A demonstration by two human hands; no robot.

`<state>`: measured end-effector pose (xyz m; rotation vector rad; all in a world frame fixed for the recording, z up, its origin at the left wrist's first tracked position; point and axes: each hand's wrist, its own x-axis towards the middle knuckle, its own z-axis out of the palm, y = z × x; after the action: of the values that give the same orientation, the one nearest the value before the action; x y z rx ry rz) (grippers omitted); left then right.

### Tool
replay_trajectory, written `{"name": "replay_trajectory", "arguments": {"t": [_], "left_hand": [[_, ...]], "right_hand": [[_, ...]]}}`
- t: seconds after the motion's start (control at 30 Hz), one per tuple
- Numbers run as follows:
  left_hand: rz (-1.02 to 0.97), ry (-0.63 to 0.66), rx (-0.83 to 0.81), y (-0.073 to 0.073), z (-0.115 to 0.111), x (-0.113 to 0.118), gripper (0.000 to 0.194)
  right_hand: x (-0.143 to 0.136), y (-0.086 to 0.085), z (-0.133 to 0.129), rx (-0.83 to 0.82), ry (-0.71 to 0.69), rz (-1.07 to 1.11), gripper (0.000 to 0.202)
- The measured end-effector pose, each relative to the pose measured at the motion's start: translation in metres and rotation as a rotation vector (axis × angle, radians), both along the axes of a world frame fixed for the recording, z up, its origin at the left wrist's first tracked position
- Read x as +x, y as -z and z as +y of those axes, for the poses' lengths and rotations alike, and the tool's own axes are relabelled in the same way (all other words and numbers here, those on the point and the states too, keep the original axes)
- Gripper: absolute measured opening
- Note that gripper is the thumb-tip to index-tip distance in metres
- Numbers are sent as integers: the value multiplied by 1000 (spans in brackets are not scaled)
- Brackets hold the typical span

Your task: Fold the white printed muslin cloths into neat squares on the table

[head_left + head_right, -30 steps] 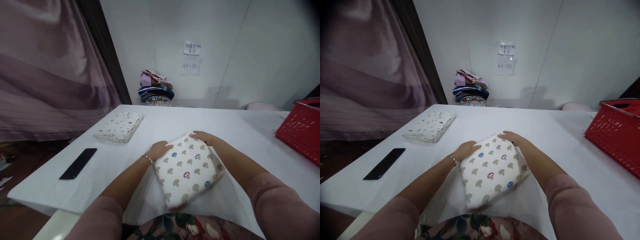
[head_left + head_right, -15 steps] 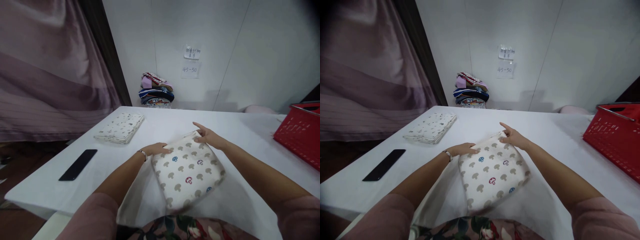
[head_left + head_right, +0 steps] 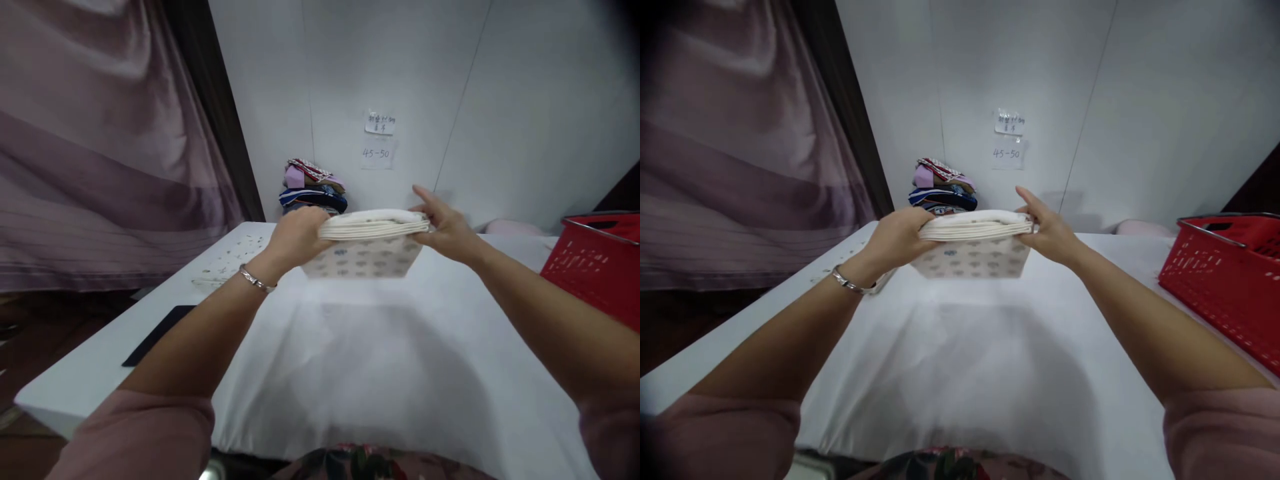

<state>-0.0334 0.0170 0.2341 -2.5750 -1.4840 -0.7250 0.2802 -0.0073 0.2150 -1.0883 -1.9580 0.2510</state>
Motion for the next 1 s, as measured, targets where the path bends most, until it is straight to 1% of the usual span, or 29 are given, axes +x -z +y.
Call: {"name": "replay_trajectory", "arguments": {"t": [0.03,0.07,0.1,0.13,0.17,0.2,0.27,0.3,0.33,0.37,0.4,0.43,0.5,0.6,0.67,0.73,0.8,0.87,0.93,1.0], "left_hand": [[5,1,79,-2,-2,1,36],[11,15,144,4,-5,3,31],[22,38,188,16,-7,5,27],[39,65,204,35,-10,8,24],[67,91,195,60,-13,10,24],[104,105,156,87,-18,13,25],[170,112,25,143,-29,19,24],[195,116,-32,167,-36,21,24],[206,116,-69,188,-43,22,24],[204,112,-89,203,-49,23,23],[197,106,-96,214,-53,23,23],[186,102,-93,219,-57,23,23],[163,110,-84,221,-59,20,24],[136,169,-115,211,-57,15,25],[111,205,-163,204,-56,12,28],[79,206,-195,199,-54,11,30],[50,193,-204,195,-53,13,30],[22,190,-201,193,-52,19,29],[-8,212,-201,193,-51,27,28],[-40,239,-200,193,-49,36,26]], "right_hand": [[0,0,-1,123,38,-67,82],[-1,6,-2,216,69,-132,78],[-1,19,-4,280,91,-193,75],[-2,38,-5,302,104,-244,72],[-2,62,-7,331,112,-283,68],[-2,90,-10,320,120,-329,64],[-2,147,-18,202,92,-395,61],[-1,173,-24,144,51,-427,62],[-1,195,-31,103,35,-442,62],[-1,211,-37,73,40,-446,62],[-1,223,-43,54,49,-443,61],[0,229,-49,41,64,-433,61],[0,231,-58,0,82,-395,61],[3,221,-72,-144,70,-267,61],[5,214,-79,-270,79,-114,60],[7,210,-84,-345,143,75,55],[7,207,-85,-365,254,236,46],[5,207,-82,-384,339,321,38],[3,208,-79,-391,361,343,33],[1,211,-76,-358,347,321,32]]}}
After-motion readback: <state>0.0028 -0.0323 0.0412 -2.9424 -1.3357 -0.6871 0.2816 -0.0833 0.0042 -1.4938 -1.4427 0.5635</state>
